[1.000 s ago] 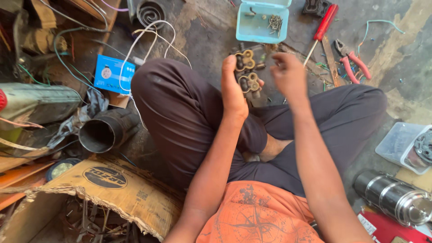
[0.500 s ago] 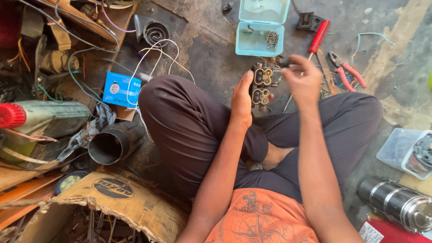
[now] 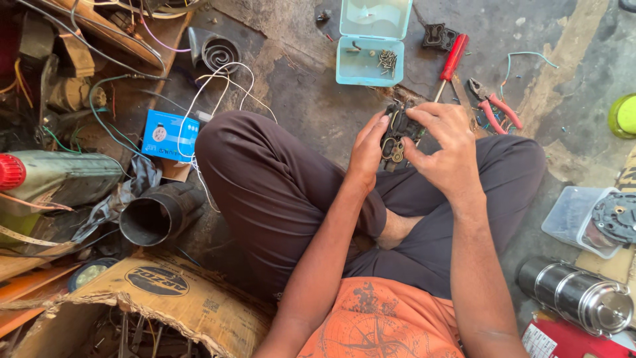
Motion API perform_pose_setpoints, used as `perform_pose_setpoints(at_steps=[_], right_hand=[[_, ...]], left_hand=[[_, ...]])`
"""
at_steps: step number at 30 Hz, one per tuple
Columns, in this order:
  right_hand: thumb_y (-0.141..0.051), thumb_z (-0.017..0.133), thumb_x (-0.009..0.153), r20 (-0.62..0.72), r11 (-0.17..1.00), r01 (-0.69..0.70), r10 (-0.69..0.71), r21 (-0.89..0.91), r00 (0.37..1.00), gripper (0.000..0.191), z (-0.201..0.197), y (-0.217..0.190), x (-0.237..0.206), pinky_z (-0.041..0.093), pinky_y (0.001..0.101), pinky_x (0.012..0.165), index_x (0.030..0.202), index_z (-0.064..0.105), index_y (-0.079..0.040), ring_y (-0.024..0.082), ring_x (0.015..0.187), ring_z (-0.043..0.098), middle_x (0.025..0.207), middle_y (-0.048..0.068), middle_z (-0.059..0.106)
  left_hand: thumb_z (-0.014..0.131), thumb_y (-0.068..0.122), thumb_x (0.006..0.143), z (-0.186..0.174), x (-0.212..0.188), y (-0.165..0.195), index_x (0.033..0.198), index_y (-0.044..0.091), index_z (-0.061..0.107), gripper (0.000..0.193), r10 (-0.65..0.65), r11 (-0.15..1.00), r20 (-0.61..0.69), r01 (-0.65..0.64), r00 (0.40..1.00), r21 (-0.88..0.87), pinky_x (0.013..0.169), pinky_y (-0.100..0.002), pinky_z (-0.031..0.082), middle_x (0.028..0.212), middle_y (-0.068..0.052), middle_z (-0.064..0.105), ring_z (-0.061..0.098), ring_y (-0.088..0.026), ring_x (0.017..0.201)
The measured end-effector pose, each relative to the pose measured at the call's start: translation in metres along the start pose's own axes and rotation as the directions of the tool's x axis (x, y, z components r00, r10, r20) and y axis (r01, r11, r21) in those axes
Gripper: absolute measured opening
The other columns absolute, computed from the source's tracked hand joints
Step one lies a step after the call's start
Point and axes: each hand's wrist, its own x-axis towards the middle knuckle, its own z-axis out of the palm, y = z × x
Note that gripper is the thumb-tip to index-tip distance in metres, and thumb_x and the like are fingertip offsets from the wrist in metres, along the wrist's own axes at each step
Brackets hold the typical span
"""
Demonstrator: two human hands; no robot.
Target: The person sits on the workshop floor and uses a red-handled screwdriver to unscrew and disassemble a small metal carburetor-like component. They manipulate the part with both hands, remove small screws into a plastic parts box, and reposition the component while working on it.
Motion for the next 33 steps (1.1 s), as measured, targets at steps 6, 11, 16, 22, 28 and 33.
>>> perform_pose_setpoints(at_steps=[6, 11, 16, 22, 28, 33], right_hand=[[-0.003, 0.085, 0.079, 0.011, 0.999, -0.035, 0.034, 0.018, 0.999, 0.044, 0.002, 0.005, -0.006, 0.051, 0.0425, 0.101, 0.121, 0.071, -0.003, 0.033, 0.116, 0.061, 0.123, 0.012, 0.068], [-0.006, 0.086, 0.080, 0.078, 0.998, -0.043, 0.039, 0.047, 0.996, 0.046, 0.000, 0.011, -0.006, 0.051, 0.0426, 0.102, 0.123, 0.071, -0.003, 0.032, 0.119, 0.062, 0.126, 0.011, 0.069], [-0.006, 0.085, 0.081, 0.057, 0.998, -0.035, 0.032, 0.061, 0.998, 0.045, -0.002, 0.014, -0.007, 0.052, 0.0418, 0.103, 0.123, 0.071, -0.003, 0.032, 0.119, 0.064, 0.126, 0.012, 0.069], [-0.008, 0.086, 0.081, 0.019, 0.996, -0.075, 0.075, 0.051, 0.997, 0.044, -0.001, 0.015, -0.013, 0.052, 0.0421, 0.104, 0.122, 0.072, -0.004, 0.032, 0.120, 0.065, 0.125, 0.012, 0.070], [-0.010, 0.087, 0.082, 0.059, 0.987, -0.117, 0.111, 0.108, 0.992, 0.044, -0.003, 0.016, -0.013, 0.052, 0.0413, 0.104, 0.123, 0.072, -0.004, 0.032, 0.122, 0.066, 0.127, 0.011, 0.071], [-0.005, 0.082, 0.082, 0.132, 0.971, -0.125, 0.100, 0.203, 0.986, 0.043, 0.002, 0.025, -0.009, 0.051, 0.0388, 0.102, 0.124, 0.071, -0.003, 0.029, 0.122, 0.065, 0.127, 0.013, 0.070]], left_hand=[[0.050, 0.026, 0.108, 0.001, -0.002, 0.001, 0.141, 0.003, 0.060, 0.042, -0.022, 1.000, -0.013, 0.022, 1.000, 0.015, 0.095, -0.026, 0.049, 0.122, -0.003, 0.068, 0.063, -0.010, 0.109], [0.048, 0.026, 0.108, -0.001, -0.004, 0.004, 0.141, 0.003, 0.059, 0.042, -0.069, 0.997, 0.016, 0.070, 0.997, -0.022, 0.079, -0.033, 0.052, 0.113, -0.007, 0.068, 0.063, -0.016, 0.093], [0.050, 0.024, 0.110, 0.001, -0.001, -0.001, 0.141, 0.000, 0.060, 0.041, 0.062, 0.996, 0.046, -0.065, 0.997, 0.068, 0.093, -0.026, 0.050, 0.121, -0.005, 0.068, 0.063, -0.010, 0.107], [0.053, 0.023, 0.109, 0.004, -0.001, -0.007, 0.143, 0.000, 0.058, 0.042, 0.085, 0.992, 0.044, -0.089, 0.995, 0.092, 0.096, -0.025, 0.050, 0.125, -0.004, 0.067, 0.062, -0.009, 0.111], [0.053, 0.032, 0.110, 0.008, -0.006, -0.001, 0.144, 0.001, 0.058, 0.046, 0.091, 0.994, 0.086, -0.096, 0.992, 0.056, 0.095, -0.022, 0.051, 0.124, -0.002, 0.068, 0.063, -0.007, 0.111], [0.068, 0.030, 0.100, 0.014, -0.019, 0.010, 0.131, 0.002, 0.063, 0.042, 0.042, 0.996, 0.078, -0.048, 0.996, 0.074, 0.061, -0.026, 0.053, 0.092, -0.004, 0.066, 0.063, -0.010, 0.072]])
